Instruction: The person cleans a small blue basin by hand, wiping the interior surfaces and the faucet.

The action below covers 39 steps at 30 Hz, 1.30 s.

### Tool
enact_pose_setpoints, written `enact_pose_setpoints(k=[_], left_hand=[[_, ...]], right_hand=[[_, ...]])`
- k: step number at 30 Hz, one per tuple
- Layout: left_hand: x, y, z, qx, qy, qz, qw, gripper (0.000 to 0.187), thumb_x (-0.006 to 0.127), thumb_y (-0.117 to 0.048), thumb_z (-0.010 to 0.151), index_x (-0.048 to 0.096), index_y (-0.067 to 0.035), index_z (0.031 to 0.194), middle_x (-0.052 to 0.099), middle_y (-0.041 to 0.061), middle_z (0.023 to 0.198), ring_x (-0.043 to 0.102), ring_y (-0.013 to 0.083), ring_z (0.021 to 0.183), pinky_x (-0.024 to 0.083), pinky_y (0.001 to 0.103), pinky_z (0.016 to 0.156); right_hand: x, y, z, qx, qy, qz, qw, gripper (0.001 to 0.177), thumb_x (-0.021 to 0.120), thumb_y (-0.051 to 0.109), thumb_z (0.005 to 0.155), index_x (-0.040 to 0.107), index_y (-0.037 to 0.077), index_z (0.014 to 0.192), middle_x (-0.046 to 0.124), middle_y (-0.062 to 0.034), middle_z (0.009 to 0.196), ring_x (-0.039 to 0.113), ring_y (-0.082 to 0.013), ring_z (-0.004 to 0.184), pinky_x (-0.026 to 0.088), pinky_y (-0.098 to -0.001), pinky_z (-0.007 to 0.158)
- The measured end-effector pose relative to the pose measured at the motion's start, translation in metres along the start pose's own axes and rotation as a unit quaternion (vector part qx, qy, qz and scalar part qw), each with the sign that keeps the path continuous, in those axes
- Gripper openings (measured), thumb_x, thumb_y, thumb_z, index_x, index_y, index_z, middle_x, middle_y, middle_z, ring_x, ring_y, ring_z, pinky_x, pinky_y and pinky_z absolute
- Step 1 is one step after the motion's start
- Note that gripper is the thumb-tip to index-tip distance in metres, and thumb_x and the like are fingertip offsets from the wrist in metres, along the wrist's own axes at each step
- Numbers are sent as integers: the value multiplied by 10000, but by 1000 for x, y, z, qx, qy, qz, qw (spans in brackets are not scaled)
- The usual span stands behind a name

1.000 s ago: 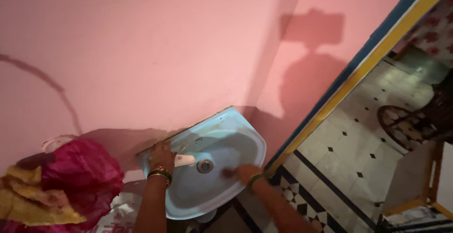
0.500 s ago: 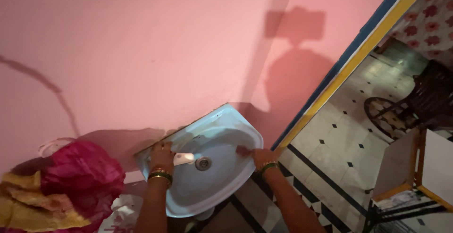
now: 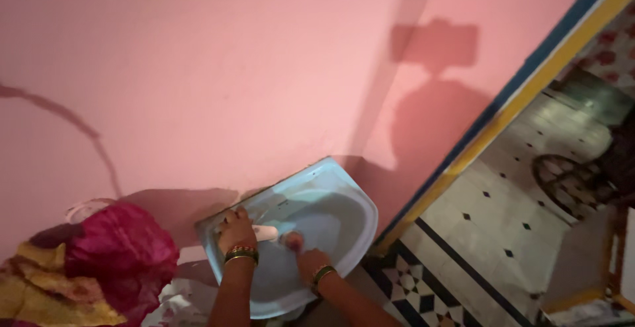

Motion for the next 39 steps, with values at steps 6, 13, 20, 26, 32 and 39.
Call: enact_pose_setpoints(k=[6, 13, 20, 26, 32, 39], left_hand=[[-5, 0, 3, 9, 62, 10, 998, 499, 634, -481, 963, 480, -196, 1343, 524, 106, 1318, 647, 383, 1143, 645, 439, 783], [-6, 6, 5, 17, 74, -18, 997, 342, 630, -288, 986, 516, -280, 1309, 491, 107, 1367, 637, 357, 1192, 619, 453, 873], [-12, 4, 1, -15, 116, -28, 993, 427, 661, -282, 941, 479, -294, 1327, 438, 123, 1394, 603, 398, 1214, 608, 454, 892], [-16, 5, 2, 4, 119, -38, 992, 372, 662, -318, 957, 526, -293, 1302, 475, 137, 1367, 644, 409, 1170, 587, 490, 925], [-18, 6, -1, -21, 110, -82, 990, 371, 657, -292, 949, 542, -333, 1299, 457, 126, 1400, 623, 435, 1176, 599, 485, 909], [-2, 10, 2, -17, 101, -99, 990, 359, 641, -286, 951, 563, -326, 1300, 484, 128, 1399, 641, 421, 1151, 589, 504, 930]], right_hand=[[-34, 25, 39, -63, -67, 43, 995, 299, 548, 160, 963, 638, 20, 1211, 713, -207, 1086, 682, -365, 1020, 543, -494, 894], [-31, 49, 85, -93, -40, 52, 993, 287, 564, 152, 963, 648, 16, 1201, 716, -200, 1082, 683, -350, 1009, 548, -479, 886], [-22, 64, 106, -113, -34, 65, 991, 275, 580, 145, 963, 657, 13, 1191, 719, -194, 1078, 685, -335, 997, 552, -464, 877], [-18, 68, 105, -138, -19, 71, 988, 265, 594, 139, 962, 666, 10, 1182, 722, -188, 1074, 686, -321, 988, 555, -451, 870], [-71, -17, 146, -61, -94, 156, 981, 254, 608, 133, 962, 674, 7, 1173, 724, -182, 1070, 687, -308, 978, 559, -437, 862], [-66, -55, 141, 7, -125, 257, 958, 243, 624, 125, 962, 683, 4, 1163, 727, -176, 1066, 688, -293, 967, 563, -422, 854]])
Point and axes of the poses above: each hand's wrist, its own z-axis towards the middle knuckle, its own x-axis out of the palm, y = z × x, the point moved 8 cm from there along z, towards the middle knuckle
